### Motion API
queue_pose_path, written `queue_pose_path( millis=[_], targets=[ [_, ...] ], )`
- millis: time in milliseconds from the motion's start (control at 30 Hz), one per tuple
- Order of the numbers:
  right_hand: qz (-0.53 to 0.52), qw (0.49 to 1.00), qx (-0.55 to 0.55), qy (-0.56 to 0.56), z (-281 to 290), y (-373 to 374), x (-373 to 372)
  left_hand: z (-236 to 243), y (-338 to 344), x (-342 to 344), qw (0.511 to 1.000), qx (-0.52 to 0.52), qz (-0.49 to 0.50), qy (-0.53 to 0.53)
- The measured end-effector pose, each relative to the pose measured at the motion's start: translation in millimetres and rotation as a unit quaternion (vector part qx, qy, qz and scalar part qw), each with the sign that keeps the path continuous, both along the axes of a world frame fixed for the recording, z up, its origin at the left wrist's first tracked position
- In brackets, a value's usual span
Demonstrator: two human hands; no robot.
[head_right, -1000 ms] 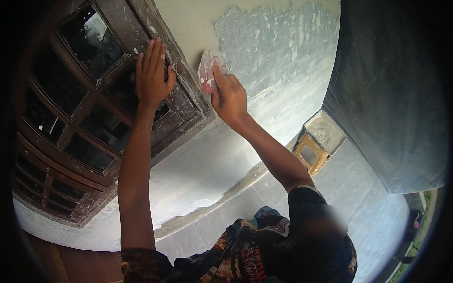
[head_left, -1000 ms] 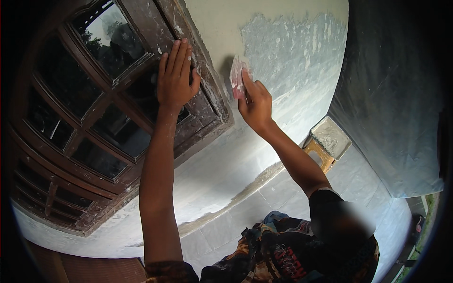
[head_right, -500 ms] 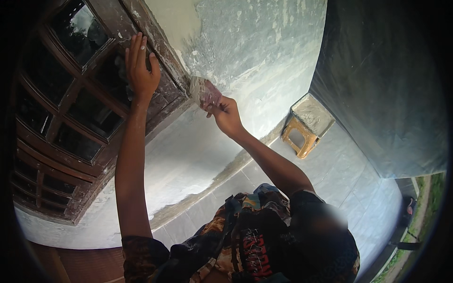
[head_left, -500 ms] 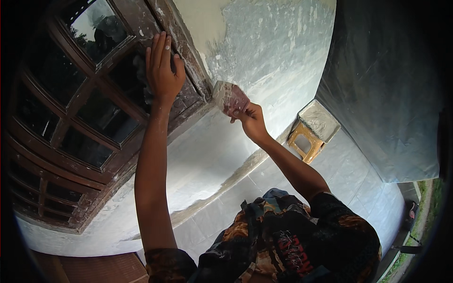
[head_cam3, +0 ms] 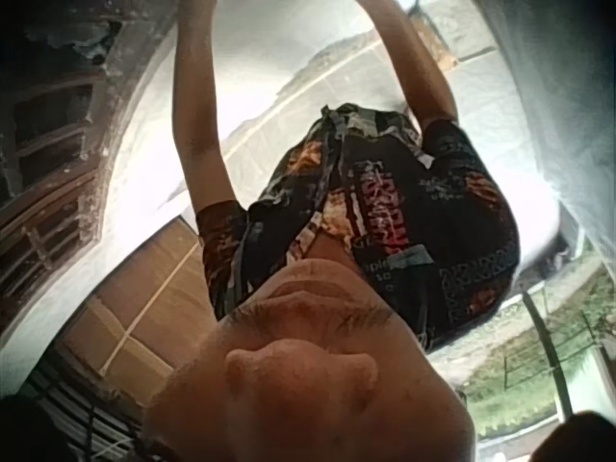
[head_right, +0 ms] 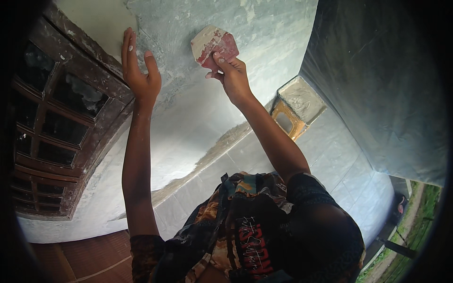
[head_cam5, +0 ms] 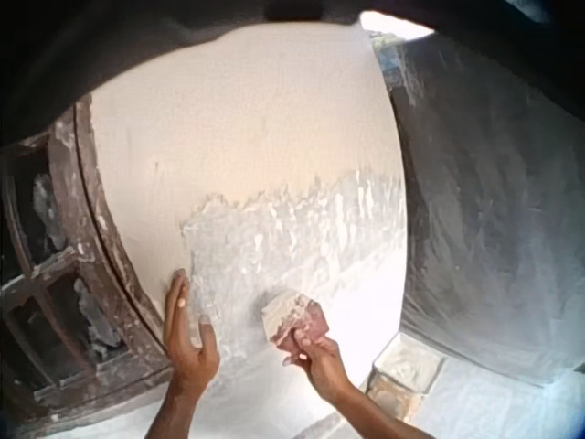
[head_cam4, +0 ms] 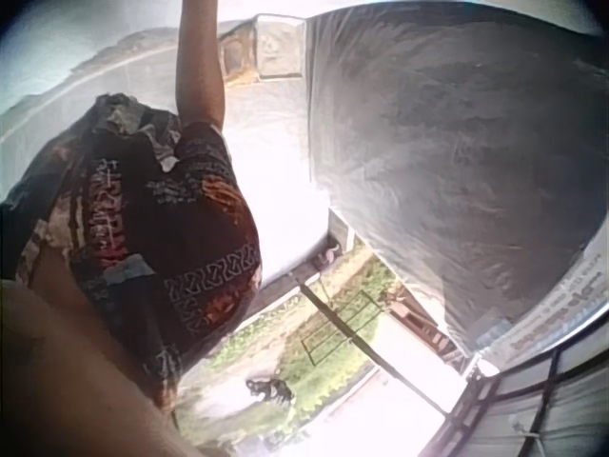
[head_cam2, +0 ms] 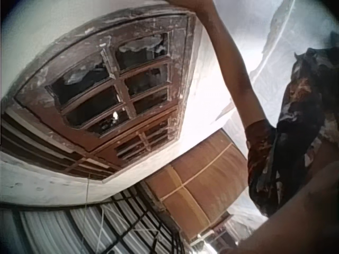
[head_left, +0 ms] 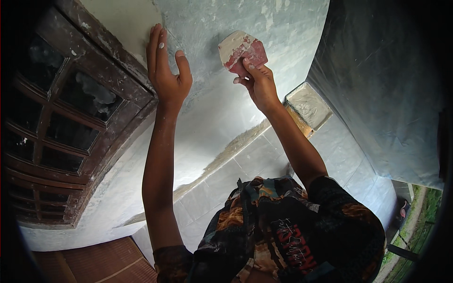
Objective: The person applies wall filler to a damaged section of a wall using a putty knife.
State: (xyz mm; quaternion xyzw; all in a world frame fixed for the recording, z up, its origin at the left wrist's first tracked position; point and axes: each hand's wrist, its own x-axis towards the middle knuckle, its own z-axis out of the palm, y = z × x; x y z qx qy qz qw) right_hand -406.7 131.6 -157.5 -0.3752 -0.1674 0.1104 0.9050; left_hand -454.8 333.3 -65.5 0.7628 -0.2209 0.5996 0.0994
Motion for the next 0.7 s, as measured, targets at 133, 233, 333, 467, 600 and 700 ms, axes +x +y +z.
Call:
queue_pose_path(
  millis=[133,233,333,467,600,700],
  targets=[
    [0.007,1.0,-0.017,-0.01,-26.5,-57.7,49.8,-26.1,-65.2,47.2,0.999,-0.025,-0.008,0.024],
    [-0.006,0.999,-0.051,0.017,-46.3,-104.2,82.2,-52.5,-114.8,87.9,0.997,-0.052,-0.03,0.057],
    [-0.037,0.995,-0.085,0.044,-65.4,-150.9,116.0,-77.5,-164.1,125.1,0.991,-0.076,-0.051,0.095],
    [-0.049,0.988,-0.116,0.089,-93.3,-198.1,151.9,-114.3,-214.7,159.9,0.976,-0.12,-0.065,0.167],
    [-0.04,0.975,-0.181,0.125,-123.5,-230.3,177.9,-151.5,-248.3,186.4,0.948,-0.161,-0.08,0.264],
    [-0.041,0.971,-0.187,0.147,-147.5,-246.8,190.3,-181.6,-261.8,204.8,0.922,-0.188,-0.099,0.323]
  ],
)
